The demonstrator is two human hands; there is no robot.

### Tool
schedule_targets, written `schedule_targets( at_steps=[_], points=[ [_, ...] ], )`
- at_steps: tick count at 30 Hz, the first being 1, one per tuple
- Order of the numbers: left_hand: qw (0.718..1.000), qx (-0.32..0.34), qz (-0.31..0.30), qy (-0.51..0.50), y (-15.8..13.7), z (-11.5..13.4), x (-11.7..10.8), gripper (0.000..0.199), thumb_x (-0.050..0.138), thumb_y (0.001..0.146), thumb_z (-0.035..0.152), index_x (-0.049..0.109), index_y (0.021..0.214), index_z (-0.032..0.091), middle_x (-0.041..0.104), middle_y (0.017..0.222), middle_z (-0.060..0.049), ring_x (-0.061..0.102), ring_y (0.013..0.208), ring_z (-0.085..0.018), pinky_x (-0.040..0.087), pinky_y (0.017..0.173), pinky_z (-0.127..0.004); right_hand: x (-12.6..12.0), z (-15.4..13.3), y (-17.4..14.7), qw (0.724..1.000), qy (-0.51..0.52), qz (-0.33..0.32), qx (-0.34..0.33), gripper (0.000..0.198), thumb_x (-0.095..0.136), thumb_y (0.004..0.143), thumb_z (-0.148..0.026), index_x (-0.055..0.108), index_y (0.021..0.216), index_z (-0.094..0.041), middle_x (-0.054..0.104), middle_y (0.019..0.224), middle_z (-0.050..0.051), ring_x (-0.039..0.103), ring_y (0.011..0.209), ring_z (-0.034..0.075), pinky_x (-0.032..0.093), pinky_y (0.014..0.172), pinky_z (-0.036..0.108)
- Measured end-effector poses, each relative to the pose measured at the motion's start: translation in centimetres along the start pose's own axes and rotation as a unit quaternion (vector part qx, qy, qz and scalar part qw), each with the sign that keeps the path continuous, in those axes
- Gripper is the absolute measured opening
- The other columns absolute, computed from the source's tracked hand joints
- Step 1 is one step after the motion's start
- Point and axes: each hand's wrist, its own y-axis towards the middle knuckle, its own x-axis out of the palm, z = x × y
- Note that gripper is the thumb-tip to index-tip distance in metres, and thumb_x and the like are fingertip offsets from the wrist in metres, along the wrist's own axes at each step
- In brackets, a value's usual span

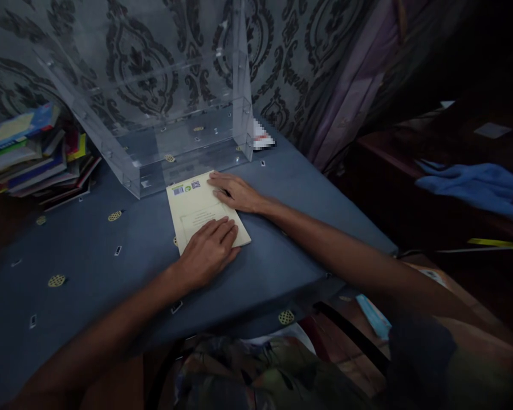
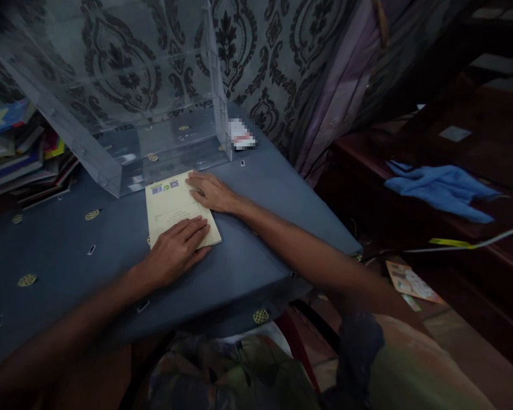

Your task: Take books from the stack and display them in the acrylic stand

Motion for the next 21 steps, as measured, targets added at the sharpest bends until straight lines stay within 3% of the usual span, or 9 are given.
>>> schedule_targets(
  at_steps=[9,14,21],
  points=[
    [0.998,0.027,0.040,0.041,-0.1,0.3,0.5,0.033,0.043,0.104,0.026,0.065,0.119,0.007,0.071,0.121,-0.018,0.067,0.117,-0.029,0.056,0.099,-0.043,-0.8,-1.5,-3.1,0.998,0.064,-0.017,-0.023,0.042,0.050,0.097,-0.029,0.060,0.137,-0.021,0.054,0.151,0.008,0.040,0.147,0.024,0.032,0.122,0.052],
    [0.997,0.026,0.052,0.056,0.2,0.5,0.3,0.033,0.040,0.104,0.024,0.067,0.115,0.008,0.072,0.118,-0.017,0.069,0.112,-0.026,0.057,0.098,-0.040,-2.0,-1.9,-5.4,0.991,0.114,-0.044,-0.054,0.046,0.055,0.098,-0.039,0.060,0.137,-0.016,0.052,0.151,0.014,0.039,0.147,0.026,0.029,0.124,0.049],
    [0.999,0.015,0.051,0.012,0.2,0.5,0.1,0.032,0.041,0.103,0.021,0.067,0.116,0.008,0.072,0.116,-0.018,0.067,0.117,-0.028,0.057,0.097,-0.043,-3.9,-2.5,-6.5,0.976,0.193,-0.104,-0.008,0.055,0.059,0.096,-0.049,0.053,0.144,-0.024,0.050,0.154,0.007,0.035,0.149,0.024,0.027,0.125,0.049]
  ],
)
